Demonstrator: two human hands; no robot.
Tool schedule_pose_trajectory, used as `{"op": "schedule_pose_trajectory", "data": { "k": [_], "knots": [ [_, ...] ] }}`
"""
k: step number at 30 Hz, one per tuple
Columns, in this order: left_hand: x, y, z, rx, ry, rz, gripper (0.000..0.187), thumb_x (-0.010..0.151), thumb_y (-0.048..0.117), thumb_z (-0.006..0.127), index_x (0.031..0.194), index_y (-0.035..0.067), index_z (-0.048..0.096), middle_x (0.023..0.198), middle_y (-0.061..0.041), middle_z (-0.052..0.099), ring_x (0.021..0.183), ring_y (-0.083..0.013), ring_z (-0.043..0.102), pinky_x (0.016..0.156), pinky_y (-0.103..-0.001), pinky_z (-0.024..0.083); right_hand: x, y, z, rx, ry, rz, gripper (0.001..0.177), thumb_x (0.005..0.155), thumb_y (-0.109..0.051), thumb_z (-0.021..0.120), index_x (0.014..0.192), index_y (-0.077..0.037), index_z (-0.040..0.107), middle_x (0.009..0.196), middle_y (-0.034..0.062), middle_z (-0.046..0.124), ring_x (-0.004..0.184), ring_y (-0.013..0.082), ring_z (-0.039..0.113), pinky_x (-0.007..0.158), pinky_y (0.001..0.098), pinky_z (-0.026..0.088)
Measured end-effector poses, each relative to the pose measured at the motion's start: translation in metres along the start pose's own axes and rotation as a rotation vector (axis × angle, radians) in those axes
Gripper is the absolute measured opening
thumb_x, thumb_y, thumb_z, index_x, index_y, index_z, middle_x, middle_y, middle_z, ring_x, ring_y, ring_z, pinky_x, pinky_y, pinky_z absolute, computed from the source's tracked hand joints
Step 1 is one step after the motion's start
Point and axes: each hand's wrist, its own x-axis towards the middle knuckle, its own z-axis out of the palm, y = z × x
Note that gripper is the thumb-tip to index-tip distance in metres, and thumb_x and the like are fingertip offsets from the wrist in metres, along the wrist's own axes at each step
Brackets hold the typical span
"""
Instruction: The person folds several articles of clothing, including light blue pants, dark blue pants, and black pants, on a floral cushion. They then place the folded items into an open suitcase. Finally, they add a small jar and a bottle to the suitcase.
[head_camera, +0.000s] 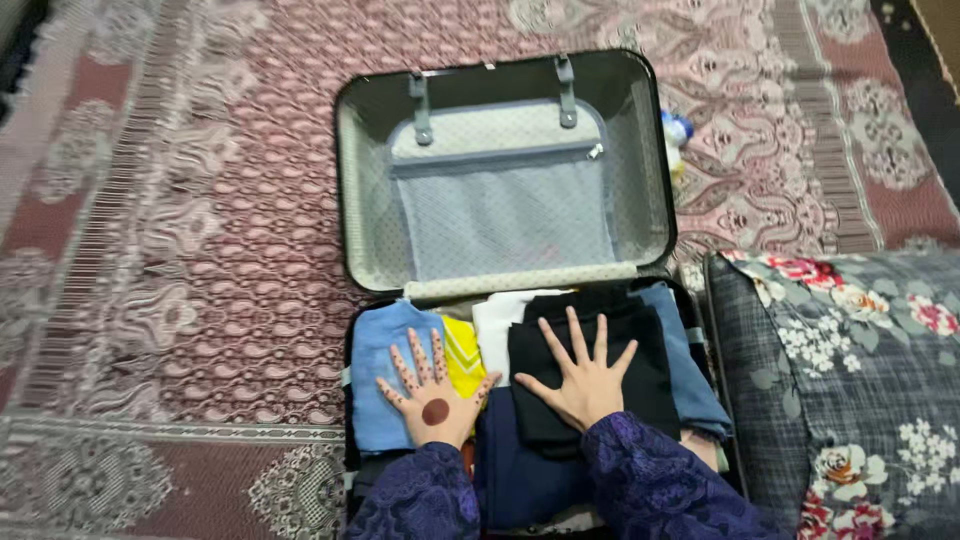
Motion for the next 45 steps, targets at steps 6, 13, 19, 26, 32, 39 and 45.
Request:
{"op": "schedule_pose_trajectory", "data": {
  "k": [6,13,19,26,32,39,45],
  "knots": [
    [-0.005,0.000,0.022,0.083,-0.129,-0.045,0.111,0.075,0.088,0.042,0.159,0.019,0.020,0.168,-0.010,0.008,0.152,-0.0404,0.007,0.113,-0.073,0.000,0.009,0.003,0.012,0.044,0.077,-0.019,0.096,0.073,-0.085,0.053,0.155,-0.042,0.028,0.166,0.0047,0.018,0.150,0.0458,0.014,0.103,0.0849,0.008],
    [0.008,-0.006,0.004,0.059,-0.006,0.025,0.102,0.082,0.085,0.036,0.158,0.019,0.022,0.167,-0.009,0.009,0.151,-0.0396,0.008,0.110,-0.073,-0.001,-0.005,0.012,-0.017,0.213,0.186,-0.061,0.091,0.083,-0.073,0.058,0.158,-0.029,0.033,0.166,0.0036,0.027,0.153,0.0403,0.018,0.111,0.0782,0.006],
    [-0.035,0.046,-0.046,-0.273,-0.287,0.087,0.088,0.097,0.072,0.040,0.164,0.016,0.026,0.167,-0.006,0.024,0.157,-0.0246,0.019,0.127,-0.055,0.010,-0.081,0.064,-0.042,0.352,0.340,-0.119,0.074,0.095,-0.053,0.056,0.159,-0.022,0.035,0.167,0.0014,0.031,0.158,0.0323,0.021,0.122,0.0677,0.005],
    [-0.090,0.118,-0.042,-0.186,-0.200,0.450,0.075,0.097,0.059,0.047,0.159,0.020,0.032,0.167,-0.008,0.023,0.153,-0.0247,0.017,0.120,-0.052,0.009,-0.116,0.072,-0.015,0.109,0.199,-0.173,0.070,0.093,-0.052,0.055,0.156,-0.028,0.037,0.165,0.0026,0.029,0.152,0.0311,0.021,0.117,0.0626,0.013],
    [-0.108,0.099,-0.084,-0.311,-0.289,0.556,0.095,0.089,0.071,0.058,0.162,0.020,0.025,0.170,-0.008,0.018,0.157,-0.0268,0.013,0.122,-0.056,0.008,-0.160,0.105,-0.029,0.220,0.242,-0.314,0.089,0.083,-0.072,0.063,0.157,-0.028,0.036,0.166,0.0035,0.029,0.154,0.0295,0.020,0.120,0.0596,0.015],
    [-0.123,0.109,-0.100,0.002,-0.790,0.531,0.139,0.054,0.076,0.086,0.162,0.038,0.008,0.172,-0.014,-0.008,0.152,-0.0396,-0.010,0.113,-0.072,-0.006,-0.182,0.120,-0.015,0.238,-0.372,-0.361,0.134,0.058,-0.064,0.088,0.163,-0.023,0.016,0.169,0.0158,0.001,0.154,0.0433,-0.005,0.115,0.0705,0.006],
    [-0.129,0.092,-0.083,-0.099,-0.639,0.569,0.139,0.048,0.074,0.089,0.162,0.040,0.016,0.172,-0.015,-0.002,0.153,-0.0392,-0.005,0.112,-0.072,-0.005,-0.183,0.103,0.004,0.227,-0.327,-0.307,0.138,0.053,-0.063,0.091,0.161,-0.025,0.014,0.171,0.0178,-0.002,0.153,0.0456,-0.006,0.109,0.0784,0.004]
  ]
}}
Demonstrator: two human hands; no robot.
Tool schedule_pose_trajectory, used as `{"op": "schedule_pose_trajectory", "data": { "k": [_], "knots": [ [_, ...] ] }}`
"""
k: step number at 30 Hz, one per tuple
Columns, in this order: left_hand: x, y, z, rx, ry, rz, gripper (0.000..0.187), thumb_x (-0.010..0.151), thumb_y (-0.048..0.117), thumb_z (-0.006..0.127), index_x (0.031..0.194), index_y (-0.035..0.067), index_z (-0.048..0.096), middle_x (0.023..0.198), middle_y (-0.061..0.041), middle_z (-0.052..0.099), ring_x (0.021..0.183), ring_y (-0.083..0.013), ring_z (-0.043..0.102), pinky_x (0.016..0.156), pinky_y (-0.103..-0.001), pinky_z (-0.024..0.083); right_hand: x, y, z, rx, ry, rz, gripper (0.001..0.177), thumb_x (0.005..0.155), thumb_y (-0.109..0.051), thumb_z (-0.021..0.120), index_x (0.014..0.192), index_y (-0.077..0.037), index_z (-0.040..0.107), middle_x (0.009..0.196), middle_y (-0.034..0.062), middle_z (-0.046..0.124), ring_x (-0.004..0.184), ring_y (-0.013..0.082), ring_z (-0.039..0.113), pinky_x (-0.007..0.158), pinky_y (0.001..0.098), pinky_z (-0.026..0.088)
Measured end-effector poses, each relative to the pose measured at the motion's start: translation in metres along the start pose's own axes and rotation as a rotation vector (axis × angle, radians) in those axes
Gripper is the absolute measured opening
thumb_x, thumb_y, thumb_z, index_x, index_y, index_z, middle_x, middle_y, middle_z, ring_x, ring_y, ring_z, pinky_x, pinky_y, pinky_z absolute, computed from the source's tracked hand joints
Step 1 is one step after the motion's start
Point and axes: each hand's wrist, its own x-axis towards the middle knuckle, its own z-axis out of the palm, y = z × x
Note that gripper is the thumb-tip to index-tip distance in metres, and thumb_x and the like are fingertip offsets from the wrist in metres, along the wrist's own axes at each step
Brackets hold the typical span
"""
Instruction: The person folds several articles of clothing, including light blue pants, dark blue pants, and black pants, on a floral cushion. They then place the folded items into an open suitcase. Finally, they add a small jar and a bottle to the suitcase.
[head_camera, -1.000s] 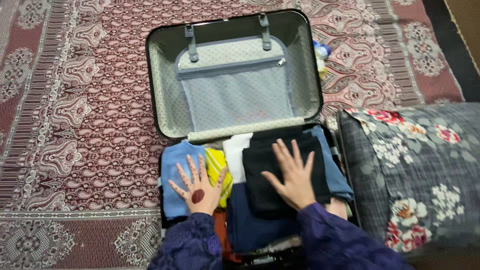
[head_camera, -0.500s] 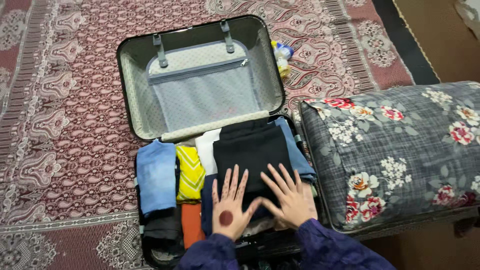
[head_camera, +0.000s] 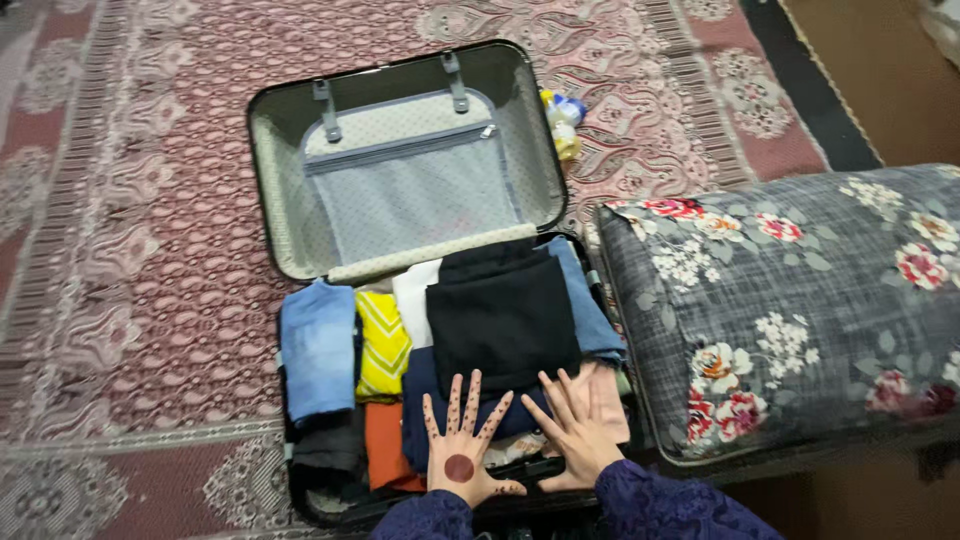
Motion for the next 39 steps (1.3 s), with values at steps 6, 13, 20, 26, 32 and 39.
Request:
{"op": "schedule_pose_trajectory", "data": {
  "k": [6,13,20,26,32,39],
  "knots": [
    [-0.003,-0.011,0.014,-0.002,0.145,0.080,0.136,0.047,0.076,0.088,0.159,0.036,0.023,0.166,-0.017,0.002,0.151,-0.0401,-0.002,0.112,-0.072,-0.003,0.003,0.000,0.014,-0.026,0.135,-0.063,0.141,0.051,-0.068,0.091,0.162,-0.024,0.016,0.169,0.0200,0.001,0.153,0.0499,-0.003,0.105,0.0832,0.004],
    [-0.008,-0.033,0.001,0.070,0.095,0.131,0.138,0.045,0.077,0.089,0.160,0.037,0.022,0.166,-0.017,0.000,0.156,-0.0419,-0.003,0.110,-0.072,-0.003,0.011,-0.021,0.039,0.024,0.290,-0.087,0.141,0.048,-0.067,0.089,0.161,-0.022,0.017,0.166,0.0243,0.003,0.152,0.0517,-0.001,0.105,0.0841,0.000],
    [-0.011,-0.033,-0.011,-0.027,0.066,0.054,0.119,0.069,0.080,0.073,0.163,0.032,0.020,0.171,-0.011,0.004,0.157,-0.0369,-0.001,0.113,-0.068,-0.005,0.007,-0.042,0.015,-0.037,0.633,-0.176,0.119,0.057,-0.073,0.077,0.155,-0.025,0.028,0.158,0.0235,0.014,0.144,0.0478,0.007,0.109,0.0762,0.001],
    [0.038,-0.045,-0.011,0.001,0.541,0.001,0.073,0.099,0.058,0.046,0.161,0.023,0.028,0.169,-0.004,0.023,0.155,-0.0238,0.018,0.121,-0.055,0.007,0.064,-0.010,-0.043,-0.030,0.617,-0.125,0.076,0.098,-0.054,0.055,0.161,-0.017,0.033,0.168,0.0150,0.023,0.156,0.0341,0.018,0.122,0.0603,0.011],
    [0.065,-0.082,-0.002,0.236,0.581,-0.181,0.062,0.099,0.055,0.041,0.157,0.033,0.031,0.164,0.005,0.028,0.150,-0.0127,0.024,0.117,-0.058,0.006,0.100,0.023,-0.063,-0.029,0.524,0.053,0.059,0.094,-0.057,0.055,0.147,-0.033,0.047,0.158,-0.0033,0.042,0.153,0.0241,0.025,0.123,0.0532,0.012],
    [0.051,-0.189,-0.015,0.350,0.463,-0.494,0.059,0.101,0.042,0.035,0.158,0.029,0.028,0.166,0.004,0.025,0.153,-0.0144,0.020,0.121,-0.054,0.006,0.130,0.103,-0.071,-0.124,0.605,0.315,0.072,0.090,-0.063,0.055,0.152,-0.029,0.043,0.161,0.0158,0.029,0.150,0.0406,0.017,0.118,0.0544,0.013]
  ]
}}
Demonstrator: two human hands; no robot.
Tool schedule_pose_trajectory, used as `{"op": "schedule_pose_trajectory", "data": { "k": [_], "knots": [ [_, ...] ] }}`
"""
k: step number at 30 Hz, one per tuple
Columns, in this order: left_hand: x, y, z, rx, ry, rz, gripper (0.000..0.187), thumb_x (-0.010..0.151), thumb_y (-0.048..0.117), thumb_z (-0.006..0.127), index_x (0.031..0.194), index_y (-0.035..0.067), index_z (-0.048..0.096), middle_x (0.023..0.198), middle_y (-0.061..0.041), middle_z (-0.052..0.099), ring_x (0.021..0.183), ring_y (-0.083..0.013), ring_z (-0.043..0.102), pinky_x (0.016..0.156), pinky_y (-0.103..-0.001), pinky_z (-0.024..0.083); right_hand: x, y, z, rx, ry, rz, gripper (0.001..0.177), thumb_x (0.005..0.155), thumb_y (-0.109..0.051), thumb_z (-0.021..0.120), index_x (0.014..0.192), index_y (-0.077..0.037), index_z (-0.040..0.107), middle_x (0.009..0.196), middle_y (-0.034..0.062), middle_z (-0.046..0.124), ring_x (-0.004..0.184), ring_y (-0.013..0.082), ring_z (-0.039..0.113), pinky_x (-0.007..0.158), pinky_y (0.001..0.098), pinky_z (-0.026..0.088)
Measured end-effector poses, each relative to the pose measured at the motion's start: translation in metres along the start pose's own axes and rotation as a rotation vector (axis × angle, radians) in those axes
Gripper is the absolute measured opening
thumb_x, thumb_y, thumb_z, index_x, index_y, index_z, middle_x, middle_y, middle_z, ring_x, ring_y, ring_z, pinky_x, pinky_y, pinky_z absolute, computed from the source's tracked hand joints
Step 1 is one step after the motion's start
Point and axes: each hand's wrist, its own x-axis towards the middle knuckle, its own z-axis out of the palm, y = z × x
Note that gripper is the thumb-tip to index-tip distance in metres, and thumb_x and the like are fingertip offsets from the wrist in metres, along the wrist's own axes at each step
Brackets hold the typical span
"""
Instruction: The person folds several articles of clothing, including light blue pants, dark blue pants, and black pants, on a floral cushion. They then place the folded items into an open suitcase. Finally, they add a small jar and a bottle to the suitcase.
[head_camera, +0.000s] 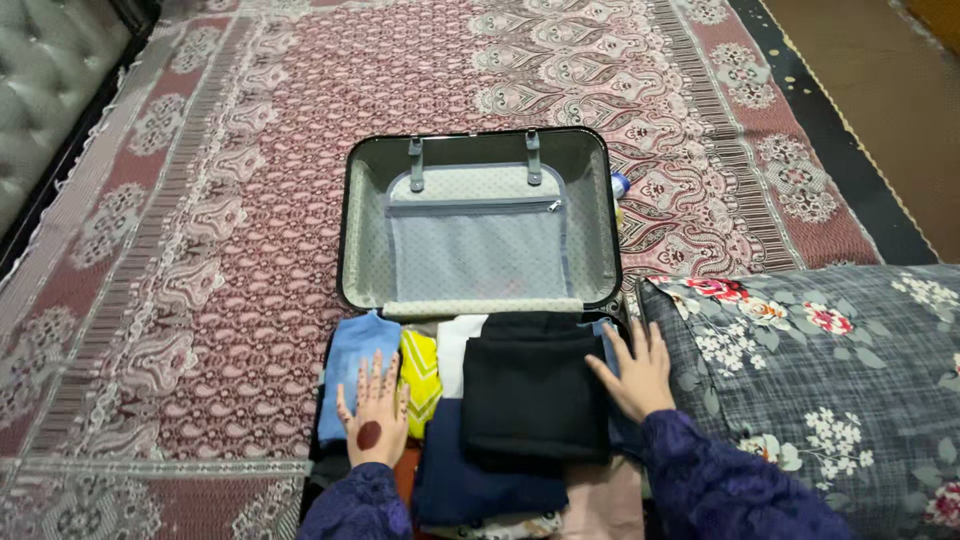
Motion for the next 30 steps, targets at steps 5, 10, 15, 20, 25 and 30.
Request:
{"op": "schedule_pose_trajectory", "data": {
  "k": [5,10,15,20,25,30],
  "knots": [
    [0.047,0.001,0.023,-0.013,0.033,0.056,0.061,0.100,0.042,0.036,0.158,0.024,0.027,0.166,0.004,0.025,0.153,-0.0146,0.020,0.121,-0.052,0.006,0.036,0.007,0.032,-0.023,-0.109,0.060,0.072,0.089,-0.066,0.050,0.152,-0.031,0.041,0.164,0.0067,0.030,0.153,0.0332,0.015,0.120,0.0556,0.012],
    [0.104,0.027,0.047,-0.133,-0.016,0.093,0.065,0.099,0.039,0.042,0.160,0.018,0.029,0.164,-0.001,0.030,0.152,-0.0150,0.022,0.123,-0.048,0.008,0.081,-0.012,0.054,0.011,-0.139,-0.011,0.076,0.093,-0.069,0.045,0.155,-0.026,0.039,0.161,0.0097,0.036,0.153,0.0340,0.018,0.121,0.0571,0.009],
    [0.138,0.034,0.061,-0.141,-0.185,0.084,0.058,0.095,0.049,0.050,0.146,0.020,0.047,0.154,-0.004,0.044,0.147,-0.0177,0.031,0.122,-0.048,0.009,0.101,-0.033,0.042,-0.237,-0.346,0.039,0.070,0.091,-0.073,0.041,0.149,-0.034,0.045,0.153,0.0103,0.042,0.151,0.0393,0.017,0.120,0.0590,0.004],
    [0.146,0.022,0.074,-0.169,-0.161,0.098,0.049,0.092,0.049,0.054,0.133,0.023,0.061,0.134,-0.003,0.062,0.129,-0.0213,0.052,0.117,-0.047,0.024,0.105,-0.042,0.028,-0.236,-0.347,0.019,0.070,0.087,-0.075,0.044,0.145,-0.039,0.055,0.135,0.0080,0.058,0.146,0.0339,0.034,0.122,0.0603,0.005],
    [0.148,0.018,0.084,-0.105,-0.052,0.218,0.036,0.094,0.035,0.054,0.125,0.022,0.067,0.122,-0.006,0.067,0.119,-0.0247,0.059,0.112,-0.043,0.034,0.104,-0.037,0.021,-0.033,-0.354,-0.009,0.062,0.089,-0.068,0.051,0.139,-0.032,0.058,0.126,0.0135,0.059,0.121,0.0319,0.054,0.109,0.0510,0.032],
    [0.135,0.009,0.086,-0.063,-0.151,0.179,0.034,0.097,0.029,0.049,0.127,0.022,0.064,0.123,-0.003,0.066,0.122,-0.0216,0.058,0.113,-0.041,0.034,0.106,-0.048,0.020,-0.057,-0.447,0.010,0.056,0.090,-0.065,0.053,0.139,-0.038,0.055,0.120,0.0135,0.059,0.116,0.0316,0.057,0.097,0.0424,0.048]
  ]
}}
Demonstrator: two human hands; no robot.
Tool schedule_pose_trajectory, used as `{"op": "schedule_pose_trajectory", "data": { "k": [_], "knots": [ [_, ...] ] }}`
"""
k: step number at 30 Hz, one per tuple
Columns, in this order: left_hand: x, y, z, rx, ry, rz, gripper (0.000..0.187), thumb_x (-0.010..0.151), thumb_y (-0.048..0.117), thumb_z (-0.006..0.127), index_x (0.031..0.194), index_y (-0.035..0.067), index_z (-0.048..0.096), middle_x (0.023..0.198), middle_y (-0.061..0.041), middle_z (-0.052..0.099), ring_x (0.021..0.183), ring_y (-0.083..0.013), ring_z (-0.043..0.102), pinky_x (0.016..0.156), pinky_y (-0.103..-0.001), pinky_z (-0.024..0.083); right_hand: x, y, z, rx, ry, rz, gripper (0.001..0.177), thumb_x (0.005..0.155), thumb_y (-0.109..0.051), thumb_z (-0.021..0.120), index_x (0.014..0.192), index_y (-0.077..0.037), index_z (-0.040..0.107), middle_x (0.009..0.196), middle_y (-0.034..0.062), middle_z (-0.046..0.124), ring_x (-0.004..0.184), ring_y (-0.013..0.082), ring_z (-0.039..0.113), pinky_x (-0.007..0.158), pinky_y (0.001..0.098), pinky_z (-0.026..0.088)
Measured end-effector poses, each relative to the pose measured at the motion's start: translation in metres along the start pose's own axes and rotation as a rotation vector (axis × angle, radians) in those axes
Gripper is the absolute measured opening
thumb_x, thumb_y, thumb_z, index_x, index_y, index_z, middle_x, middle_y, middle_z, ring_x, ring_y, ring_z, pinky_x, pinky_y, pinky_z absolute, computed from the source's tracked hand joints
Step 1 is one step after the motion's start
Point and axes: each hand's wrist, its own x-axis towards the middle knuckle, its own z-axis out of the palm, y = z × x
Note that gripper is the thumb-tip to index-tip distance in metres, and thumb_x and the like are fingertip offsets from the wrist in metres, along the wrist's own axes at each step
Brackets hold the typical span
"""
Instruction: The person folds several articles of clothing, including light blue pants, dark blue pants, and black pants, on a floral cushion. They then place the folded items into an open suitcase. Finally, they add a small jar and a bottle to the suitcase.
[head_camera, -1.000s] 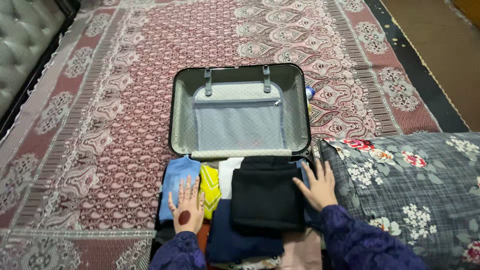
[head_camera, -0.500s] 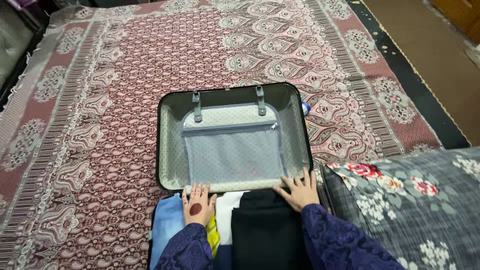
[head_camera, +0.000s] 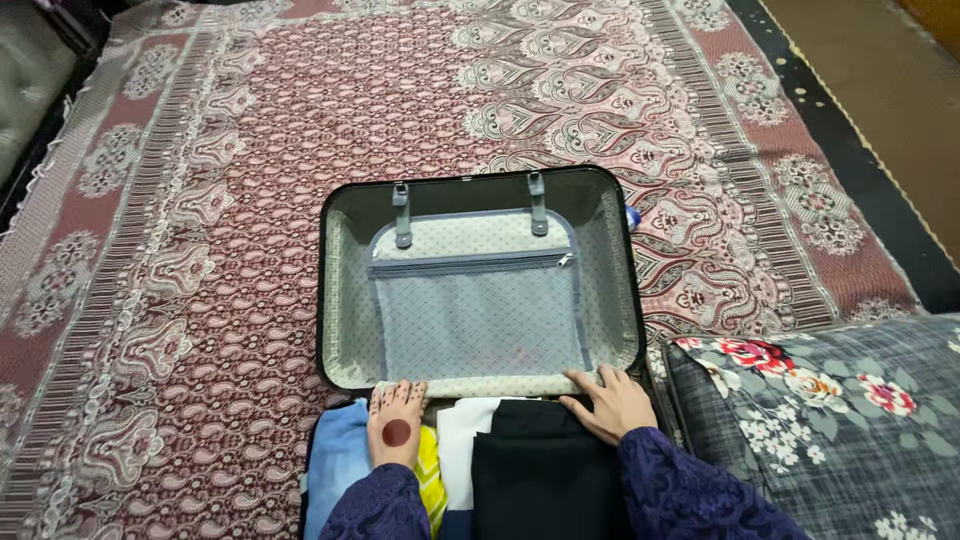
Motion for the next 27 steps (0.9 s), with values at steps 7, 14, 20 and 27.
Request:
{"op": "schedule_pose_trajectory", "data": {
  "k": [7,14,20,27],
  "knots": [
    [-0.026,-0.018,0.001,0.123,0.025,0.011,0.042,0.095,0.028,0.044,0.134,0.022,0.058,0.132,-0.002,0.062,0.125,-0.0199,0.054,0.116,-0.042,0.030,-0.011,-0.025,0.001,-0.013,0.035,-0.037,0.059,0.089,-0.064,0.054,0.142,-0.038,0.055,0.117,0.0128,0.057,0.115,0.0318,0.055,0.093,0.0456,0.048],
    [-0.058,-0.035,-0.012,0.072,-0.019,-0.031,0.043,0.096,0.026,0.045,0.137,0.024,0.057,0.134,0.000,0.061,0.129,-0.0179,0.052,0.119,-0.040,0.030,-0.036,-0.048,0.015,-0.005,0.042,-0.055,0.059,0.088,-0.064,0.055,0.141,-0.038,0.055,0.119,0.0113,0.056,0.119,0.0299,0.053,0.092,0.0454,0.048],
    [-0.070,-0.044,-0.049,0.061,-0.119,0.025,0.038,0.095,0.030,0.051,0.131,0.021,0.061,0.128,0.000,0.063,0.123,-0.0207,0.056,0.109,-0.043,0.035,-0.055,-0.061,0.013,0.038,0.109,-0.113,0.055,0.091,-0.063,0.052,0.140,-0.037,0.055,0.115,0.0133,0.057,0.114,0.0305,0.056,0.093,0.0451,0.047],
    [-0.005,0.023,-0.080,-0.309,0.213,0.243,0.032,0.085,0.026,0.066,0.115,0.019,0.071,0.104,-0.004,0.074,0.101,-0.0238,0.067,0.102,-0.054,0.038,-0.008,-0.044,-0.017,0.135,-0.191,0.102,0.053,0.094,-0.059,0.052,0.140,-0.033,0.055,0.113,0.0139,0.072,0.104,0.0326,0.069,0.090,0.0436,0.054]
  ]
}}
